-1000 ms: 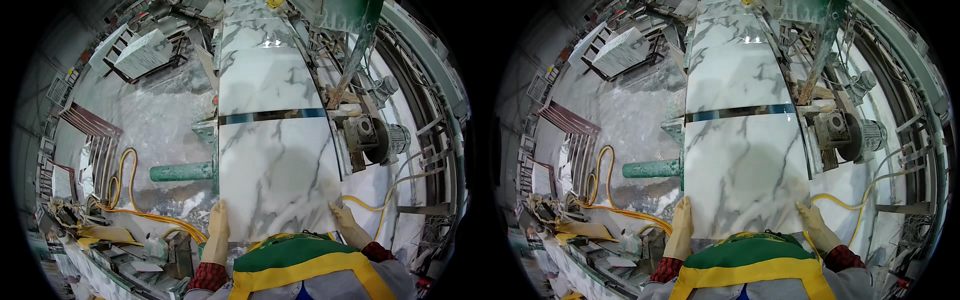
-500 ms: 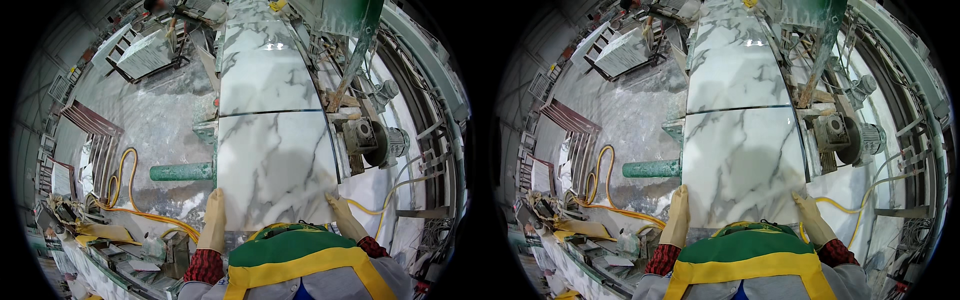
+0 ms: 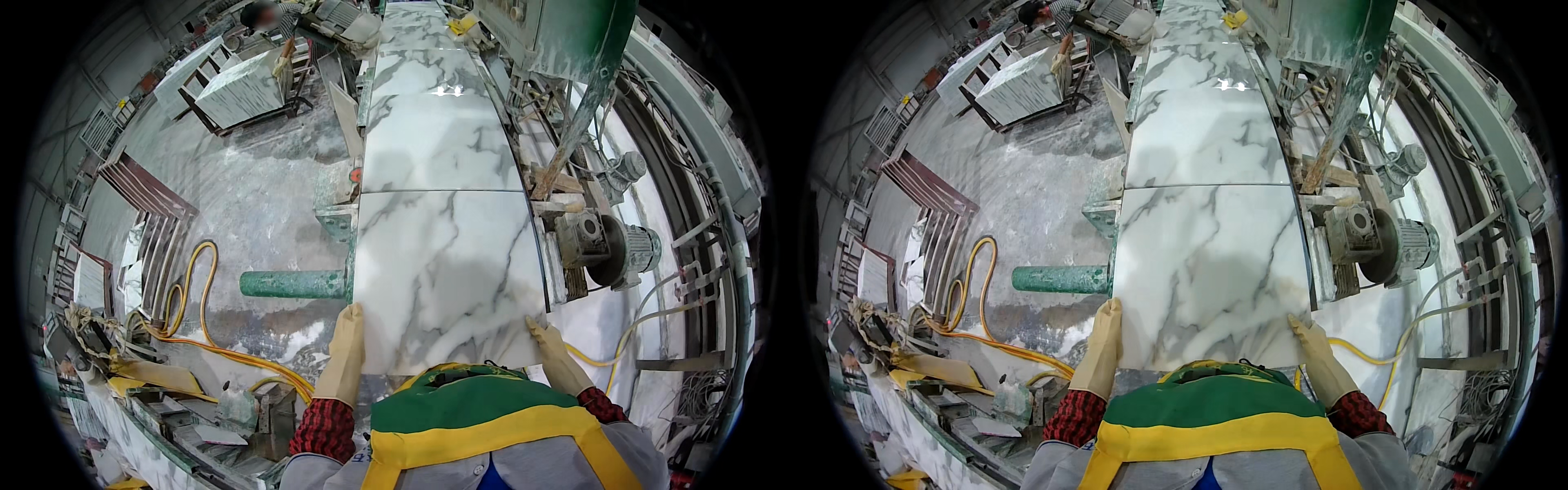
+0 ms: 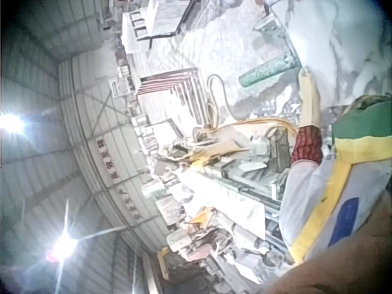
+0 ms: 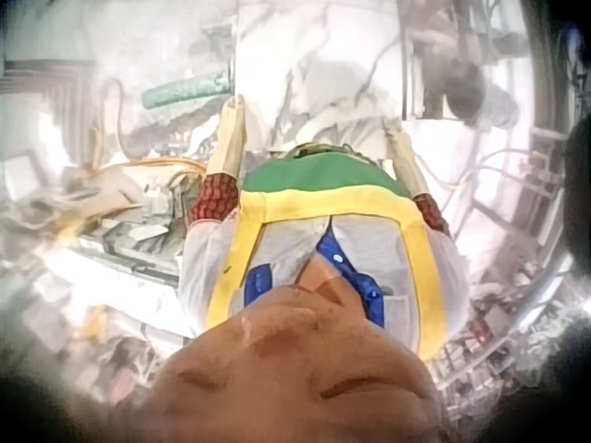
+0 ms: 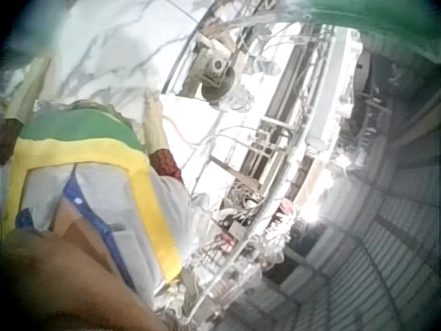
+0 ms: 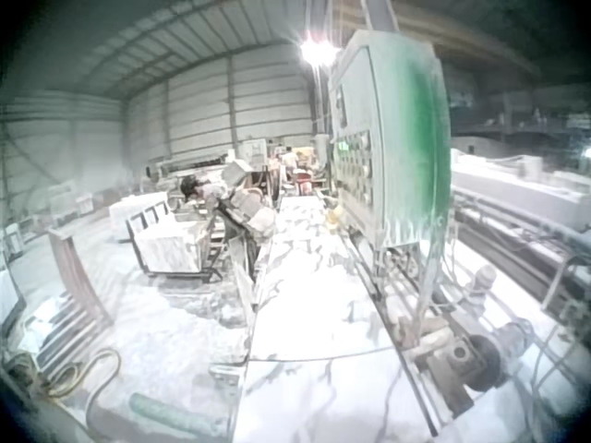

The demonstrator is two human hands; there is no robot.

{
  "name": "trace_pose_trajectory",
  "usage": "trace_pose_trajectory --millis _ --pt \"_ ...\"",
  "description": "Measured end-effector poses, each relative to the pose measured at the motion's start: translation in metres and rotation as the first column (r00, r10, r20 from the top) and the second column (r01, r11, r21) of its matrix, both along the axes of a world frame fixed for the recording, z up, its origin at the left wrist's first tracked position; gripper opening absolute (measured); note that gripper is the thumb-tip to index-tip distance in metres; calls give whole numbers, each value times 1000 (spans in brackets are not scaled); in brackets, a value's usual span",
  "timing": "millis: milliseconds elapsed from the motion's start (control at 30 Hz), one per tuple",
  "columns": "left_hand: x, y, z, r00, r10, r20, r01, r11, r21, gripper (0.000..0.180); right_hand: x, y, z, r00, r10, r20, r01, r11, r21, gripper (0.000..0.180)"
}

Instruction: The person repeatedly picks up large white marble-patterned slabs from a conveyor, wipes their surfaces with gloved hands, and places them back onto the conveyor. The person handles the slabs one at a time in a repetitive cycle throughout the clip.

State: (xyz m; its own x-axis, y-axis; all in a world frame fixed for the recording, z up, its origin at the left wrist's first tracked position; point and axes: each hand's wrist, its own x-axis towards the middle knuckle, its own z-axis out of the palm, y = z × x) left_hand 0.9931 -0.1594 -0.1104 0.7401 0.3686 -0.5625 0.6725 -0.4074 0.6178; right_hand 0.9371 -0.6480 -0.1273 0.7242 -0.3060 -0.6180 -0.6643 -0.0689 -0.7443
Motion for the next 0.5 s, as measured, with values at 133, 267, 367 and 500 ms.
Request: trace_pose_trajectory --millis 133,267,367,500 --pt "7 0 2 1000 30 -3 -30 998 -57 63 0 3 -6 993 -12 119 0 995 102 61" --pt "8 5 -23 995 78 61 -78 997 -14 65 6 5 -2 996 -31 83 19 989 145 64" --pt "16 13 -33 999 45 -6 -45 998 -49 66 9 0 -10 995 -15 97 1 990 142 66" --pt "18 4 -15 998 56 -9 -56 998 -29 68 13 -14 -39 995 -18 98 5 992 128 69"
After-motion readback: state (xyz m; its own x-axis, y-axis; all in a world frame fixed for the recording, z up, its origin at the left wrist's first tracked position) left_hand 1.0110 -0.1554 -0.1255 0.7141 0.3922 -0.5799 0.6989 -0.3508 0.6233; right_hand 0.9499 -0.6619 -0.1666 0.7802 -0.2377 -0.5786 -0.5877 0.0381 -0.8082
